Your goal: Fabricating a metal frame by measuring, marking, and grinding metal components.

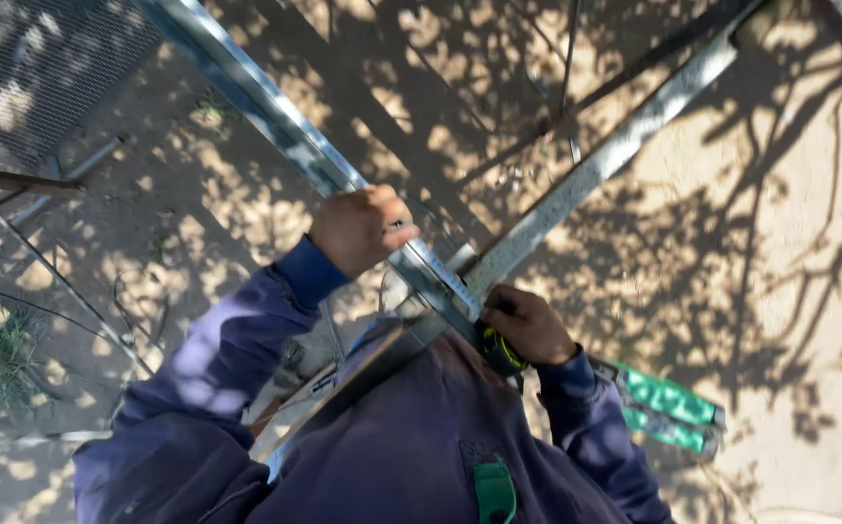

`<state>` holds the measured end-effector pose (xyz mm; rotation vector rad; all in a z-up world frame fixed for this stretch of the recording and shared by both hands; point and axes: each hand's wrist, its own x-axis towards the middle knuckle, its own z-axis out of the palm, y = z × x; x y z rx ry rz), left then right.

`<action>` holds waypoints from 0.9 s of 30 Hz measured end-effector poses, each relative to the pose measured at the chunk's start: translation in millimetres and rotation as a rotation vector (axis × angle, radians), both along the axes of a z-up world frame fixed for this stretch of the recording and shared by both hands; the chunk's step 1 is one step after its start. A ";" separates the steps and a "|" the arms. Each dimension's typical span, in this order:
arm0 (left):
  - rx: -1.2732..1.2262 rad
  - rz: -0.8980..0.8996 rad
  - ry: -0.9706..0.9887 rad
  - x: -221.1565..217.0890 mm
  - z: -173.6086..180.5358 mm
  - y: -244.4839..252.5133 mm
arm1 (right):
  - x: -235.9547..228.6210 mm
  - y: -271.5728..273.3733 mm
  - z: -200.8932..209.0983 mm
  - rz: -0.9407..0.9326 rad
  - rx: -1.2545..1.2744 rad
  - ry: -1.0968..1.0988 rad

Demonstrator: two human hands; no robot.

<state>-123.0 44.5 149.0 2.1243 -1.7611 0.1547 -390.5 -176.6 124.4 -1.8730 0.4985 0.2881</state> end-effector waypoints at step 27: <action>0.186 0.212 -0.083 100.1 -25.1 -6.0 | 2.2 -4.0 6.6 0.029 0.123 -0.092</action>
